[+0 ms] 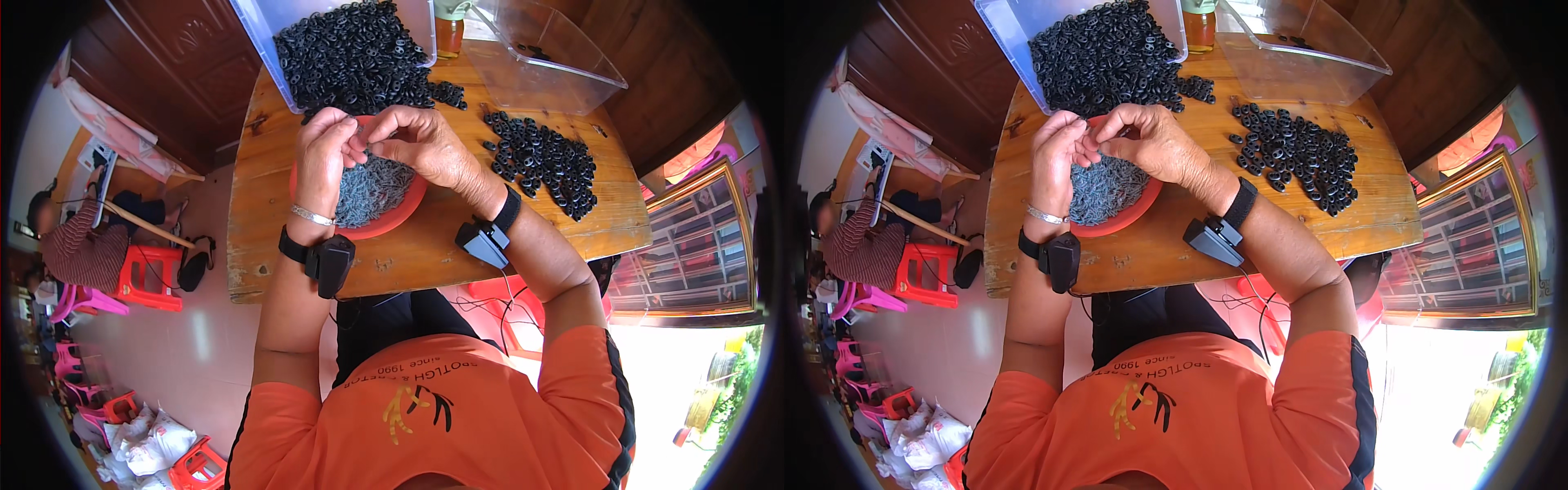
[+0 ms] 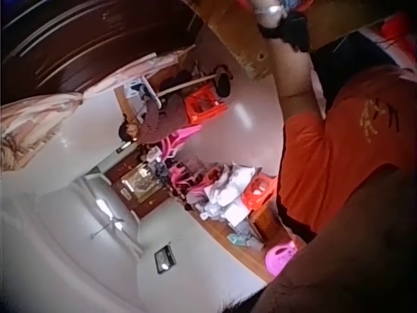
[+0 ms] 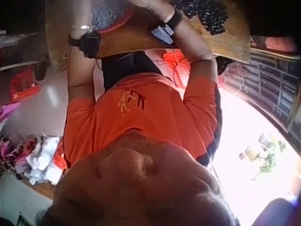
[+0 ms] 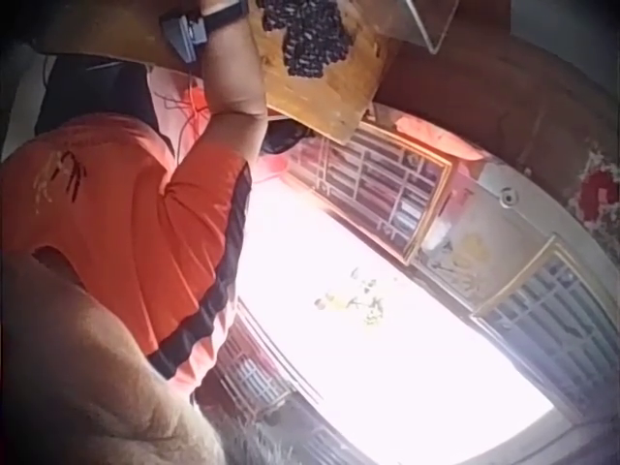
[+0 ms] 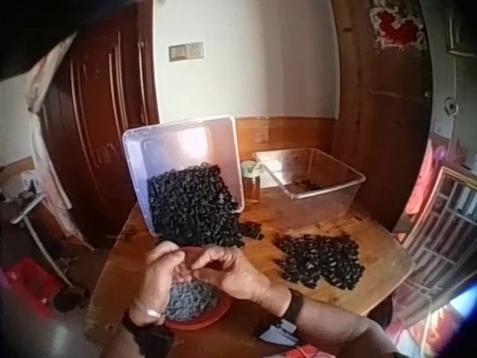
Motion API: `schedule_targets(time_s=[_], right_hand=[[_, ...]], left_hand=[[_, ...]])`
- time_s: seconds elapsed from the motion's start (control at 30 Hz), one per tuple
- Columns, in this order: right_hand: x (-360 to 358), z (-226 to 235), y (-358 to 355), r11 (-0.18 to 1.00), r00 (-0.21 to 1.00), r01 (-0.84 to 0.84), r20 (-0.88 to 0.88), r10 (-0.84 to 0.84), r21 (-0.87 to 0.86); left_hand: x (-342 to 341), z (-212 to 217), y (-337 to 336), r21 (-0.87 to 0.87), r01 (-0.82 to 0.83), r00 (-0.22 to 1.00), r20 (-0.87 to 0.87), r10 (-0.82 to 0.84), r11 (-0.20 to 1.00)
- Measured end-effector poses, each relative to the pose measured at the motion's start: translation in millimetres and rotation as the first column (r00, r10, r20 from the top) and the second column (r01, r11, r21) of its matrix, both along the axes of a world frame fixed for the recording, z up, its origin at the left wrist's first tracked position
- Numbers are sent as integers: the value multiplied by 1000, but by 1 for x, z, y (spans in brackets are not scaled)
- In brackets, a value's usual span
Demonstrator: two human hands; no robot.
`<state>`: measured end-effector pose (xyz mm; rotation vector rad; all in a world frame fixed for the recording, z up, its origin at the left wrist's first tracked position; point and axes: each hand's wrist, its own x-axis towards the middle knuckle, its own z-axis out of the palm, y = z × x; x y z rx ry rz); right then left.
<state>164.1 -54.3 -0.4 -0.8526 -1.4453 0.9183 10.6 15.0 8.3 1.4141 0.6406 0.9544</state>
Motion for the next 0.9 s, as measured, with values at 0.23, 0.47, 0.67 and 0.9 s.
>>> schedule_targets(time_s=[0.23, 0.47, 0.67, 0.9], right_hand=[[4, -7, 4, 994, 999, 43, -2, -43, -101], [11, 0, 4, 987, 997, 61, -28, -66, -152], [17, 0, 6, 979, 992, 120, -6, -123, -164], [13, 6, 0, 968, 960, 242, 156, -231, -58]], left_hand=[[1, 1, -2, 9, 1, 1000, 8, -1, 1000], [2, 0, -4, -25, 111, 994, -12, -112, 993], [2, 0, -6, 13, 126, 992, -23, -126, 992], [5, 0, -11, 82, 93, 994, -61, -88, 992]])
